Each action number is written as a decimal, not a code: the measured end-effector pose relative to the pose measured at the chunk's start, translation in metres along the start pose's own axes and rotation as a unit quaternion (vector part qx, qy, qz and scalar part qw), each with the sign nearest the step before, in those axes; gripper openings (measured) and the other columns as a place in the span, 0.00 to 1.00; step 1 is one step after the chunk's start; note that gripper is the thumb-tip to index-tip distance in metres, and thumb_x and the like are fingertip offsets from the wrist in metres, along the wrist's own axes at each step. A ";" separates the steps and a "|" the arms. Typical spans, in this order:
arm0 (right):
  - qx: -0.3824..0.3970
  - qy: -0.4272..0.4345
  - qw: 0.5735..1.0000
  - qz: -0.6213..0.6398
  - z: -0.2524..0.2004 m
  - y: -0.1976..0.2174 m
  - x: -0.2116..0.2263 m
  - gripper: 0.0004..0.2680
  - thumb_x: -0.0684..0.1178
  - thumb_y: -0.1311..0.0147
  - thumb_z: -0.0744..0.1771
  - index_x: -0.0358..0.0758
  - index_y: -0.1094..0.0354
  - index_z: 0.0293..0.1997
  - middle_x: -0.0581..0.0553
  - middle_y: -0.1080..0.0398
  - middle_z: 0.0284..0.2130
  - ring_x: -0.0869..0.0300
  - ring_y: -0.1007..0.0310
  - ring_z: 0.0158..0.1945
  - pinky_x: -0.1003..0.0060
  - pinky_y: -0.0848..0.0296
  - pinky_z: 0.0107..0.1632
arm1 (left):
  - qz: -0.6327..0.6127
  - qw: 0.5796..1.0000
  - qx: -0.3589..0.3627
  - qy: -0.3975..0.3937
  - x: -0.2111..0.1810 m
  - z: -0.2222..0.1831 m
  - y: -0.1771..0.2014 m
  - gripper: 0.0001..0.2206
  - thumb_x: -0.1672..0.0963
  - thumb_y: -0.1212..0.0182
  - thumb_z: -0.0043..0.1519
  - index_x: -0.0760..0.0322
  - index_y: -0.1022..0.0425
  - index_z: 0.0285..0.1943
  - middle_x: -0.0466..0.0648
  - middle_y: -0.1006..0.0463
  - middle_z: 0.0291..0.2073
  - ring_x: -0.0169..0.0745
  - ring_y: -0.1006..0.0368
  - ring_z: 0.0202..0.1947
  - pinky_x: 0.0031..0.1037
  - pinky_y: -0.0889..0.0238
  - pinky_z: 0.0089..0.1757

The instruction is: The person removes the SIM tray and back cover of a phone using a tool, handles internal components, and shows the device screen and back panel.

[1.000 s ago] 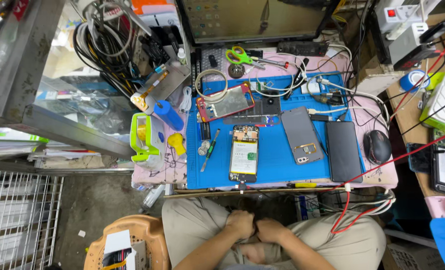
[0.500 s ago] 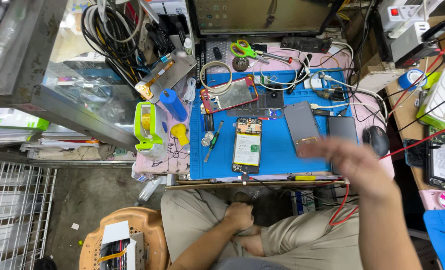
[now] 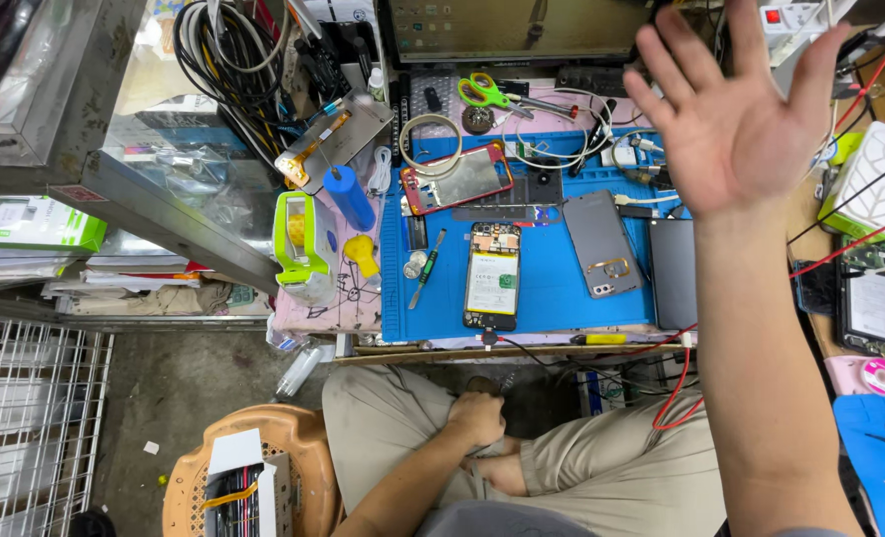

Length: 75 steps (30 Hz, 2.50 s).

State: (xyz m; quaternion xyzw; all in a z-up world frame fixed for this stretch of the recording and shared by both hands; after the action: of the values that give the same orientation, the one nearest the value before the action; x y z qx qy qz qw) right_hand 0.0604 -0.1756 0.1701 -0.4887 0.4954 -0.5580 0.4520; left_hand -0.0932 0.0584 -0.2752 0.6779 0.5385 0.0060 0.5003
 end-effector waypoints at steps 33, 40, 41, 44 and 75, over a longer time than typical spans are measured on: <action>0.110 -0.064 0.954 -0.273 0.012 0.144 0.041 0.26 0.67 0.66 0.74 0.30 0.38 0.66 0.27 0.30 0.56 0.40 0.28 0.56 0.42 0.31 0.65 | 0.017 0.999 0.028 0.018 0.000 0.007 -0.002 0.18 0.55 0.45 0.58 0.68 0.22 0.54 0.63 0.19 0.44 0.62 0.24 0.50 0.45 0.34 0.53; 0.119 -0.046 0.946 -0.299 -0.001 0.143 0.034 0.26 0.68 0.50 0.71 0.33 0.41 0.68 0.31 0.29 0.53 0.46 0.26 0.54 0.48 0.27 0.58 | 0.012 0.999 0.022 0.021 0.000 0.005 0.003 0.16 0.55 0.45 0.58 0.66 0.21 0.51 0.62 0.18 0.42 0.61 0.23 0.49 0.44 0.33 0.52; 0.145 -0.047 0.944 -0.294 -0.003 0.142 0.033 0.27 0.65 0.43 0.69 0.32 0.40 0.69 0.32 0.27 0.52 0.48 0.25 0.53 0.53 0.25 0.55 | 0.013 0.999 0.025 0.020 0.000 0.005 0.001 0.15 0.54 0.45 0.58 0.66 0.21 0.50 0.61 0.18 0.42 0.60 0.23 0.49 0.44 0.33 0.52; 0.079 0.082 0.909 -0.400 0.003 0.141 0.033 0.25 0.45 0.36 0.69 0.43 0.45 0.74 0.40 0.28 0.45 0.55 0.26 0.44 0.61 0.26 0.45 | 0.009 1.000 0.009 0.017 0.002 0.005 -0.002 0.15 0.55 0.44 0.58 0.66 0.20 0.49 0.61 0.18 0.42 0.61 0.23 0.49 0.45 0.34 0.52; -0.013 -0.034 0.927 -0.373 0.005 0.164 0.037 0.23 0.62 0.40 0.71 0.33 0.36 0.66 0.35 0.30 0.48 0.53 0.31 0.43 0.63 0.33 0.42 | 0.004 1.000 0.013 0.023 0.003 0.005 -0.003 0.15 0.55 0.44 0.57 0.66 0.20 0.48 0.61 0.18 0.42 0.60 0.23 0.49 0.44 0.34 0.52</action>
State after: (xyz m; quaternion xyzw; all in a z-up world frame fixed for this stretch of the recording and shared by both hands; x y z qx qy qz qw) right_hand 0.0644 -0.2288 0.0109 -0.6627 0.2689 -0.6631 0.2211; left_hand -0.0911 0.0572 -0.2812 0.6862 0.5472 0.0161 0.4790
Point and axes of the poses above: each hand's wrist, its own z-axis towards the middle knuckle, its own y-axis out of the back of the hand, x = y × z, the point moved 2 cm from there along z, towards the middle knuckle
